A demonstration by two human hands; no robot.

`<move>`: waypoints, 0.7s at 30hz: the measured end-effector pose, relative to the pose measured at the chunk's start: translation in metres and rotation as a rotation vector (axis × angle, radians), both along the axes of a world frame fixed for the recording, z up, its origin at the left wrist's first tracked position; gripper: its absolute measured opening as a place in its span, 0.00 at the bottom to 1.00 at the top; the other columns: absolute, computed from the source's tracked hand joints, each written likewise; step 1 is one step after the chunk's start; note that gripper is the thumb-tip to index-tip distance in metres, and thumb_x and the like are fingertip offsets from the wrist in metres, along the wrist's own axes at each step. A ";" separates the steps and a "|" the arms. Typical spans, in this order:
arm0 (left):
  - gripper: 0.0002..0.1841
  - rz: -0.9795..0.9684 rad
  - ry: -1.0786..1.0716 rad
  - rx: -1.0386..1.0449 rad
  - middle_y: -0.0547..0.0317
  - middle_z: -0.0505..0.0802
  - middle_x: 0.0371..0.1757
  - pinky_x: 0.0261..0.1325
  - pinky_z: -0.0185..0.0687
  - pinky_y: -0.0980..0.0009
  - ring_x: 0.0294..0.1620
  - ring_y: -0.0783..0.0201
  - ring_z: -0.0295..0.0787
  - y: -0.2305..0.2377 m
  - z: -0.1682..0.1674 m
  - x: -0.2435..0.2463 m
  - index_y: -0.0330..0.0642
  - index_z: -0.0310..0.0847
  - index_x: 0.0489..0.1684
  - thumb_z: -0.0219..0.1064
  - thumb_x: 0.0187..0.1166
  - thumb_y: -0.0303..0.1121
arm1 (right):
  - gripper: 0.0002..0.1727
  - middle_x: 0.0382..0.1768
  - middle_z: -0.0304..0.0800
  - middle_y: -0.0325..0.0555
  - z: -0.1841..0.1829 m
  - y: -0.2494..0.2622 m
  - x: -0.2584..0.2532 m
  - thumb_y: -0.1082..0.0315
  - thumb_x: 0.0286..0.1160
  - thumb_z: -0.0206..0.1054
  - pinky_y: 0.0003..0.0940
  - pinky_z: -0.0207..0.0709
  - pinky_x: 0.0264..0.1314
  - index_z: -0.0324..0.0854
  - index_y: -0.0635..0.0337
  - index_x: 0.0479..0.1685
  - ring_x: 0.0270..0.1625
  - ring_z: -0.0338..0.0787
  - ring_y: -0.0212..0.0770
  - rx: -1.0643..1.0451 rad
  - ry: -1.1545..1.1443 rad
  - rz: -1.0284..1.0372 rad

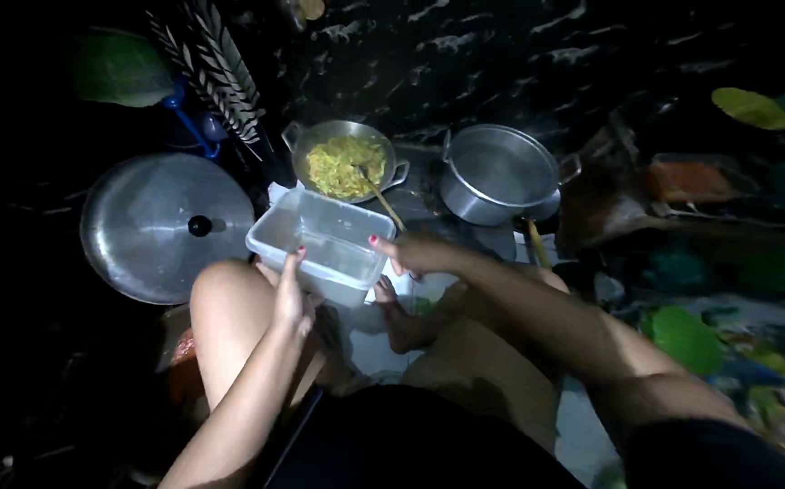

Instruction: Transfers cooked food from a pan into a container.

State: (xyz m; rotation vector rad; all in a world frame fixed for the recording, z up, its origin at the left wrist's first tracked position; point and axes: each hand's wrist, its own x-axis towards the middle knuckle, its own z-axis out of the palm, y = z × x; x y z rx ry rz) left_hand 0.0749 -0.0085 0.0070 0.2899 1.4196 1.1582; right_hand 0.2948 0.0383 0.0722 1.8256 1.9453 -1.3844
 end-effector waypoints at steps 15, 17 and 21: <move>0.68 0.242 0.091 -0.179 0.33 0.66 0.85 0.54 0.85 0.33 0.74 0.34 0.78 0.099 -0.059 0.006 0.70 0.11 0.93 0.81 0.67 0.39 | 0.40 0.68 0.82 0.71 -0.138 0.179 -0.003 0.74 0.85 0.58 0.63 0.80 0.68 0.39 0.65 0.93 0.69 0.86 0.68 0.127 -0.362 -0.211; 0.71 0.258 0.140 -0.141 0.32 0.61 0.88 0.54 0.84 0.33 0.74 0.33 0.76 0.110 -0.071 0.001 0.71 0.07 0.92 0.82 0.66 0.39 | 0.34 0.67 0.83 0.71 -0.095 0.194 0.003 0.72 0.85 0.59 0.69 0.79 0.64 0.53 0.64 0.90 0.68 0.86 0.72 0.202 -0.439 -0.169; 0.75 0.277 0.220 -0.115 0.34 0.50 0.93 0.63 0.82 0.39 0.80 0.37 0.70 0.133 -0.095 -0.006 0.69 0.03 0.91 0.84 0.63 0.37 | 0.20 0.59 0.88 0.69 -0.032 0.213 0.023 0.71 0.83 0.62 0.70 0.80 0.57 0.76 0.61 0.73 0.63 0.88 0.72 0.334 -0.519 -0.214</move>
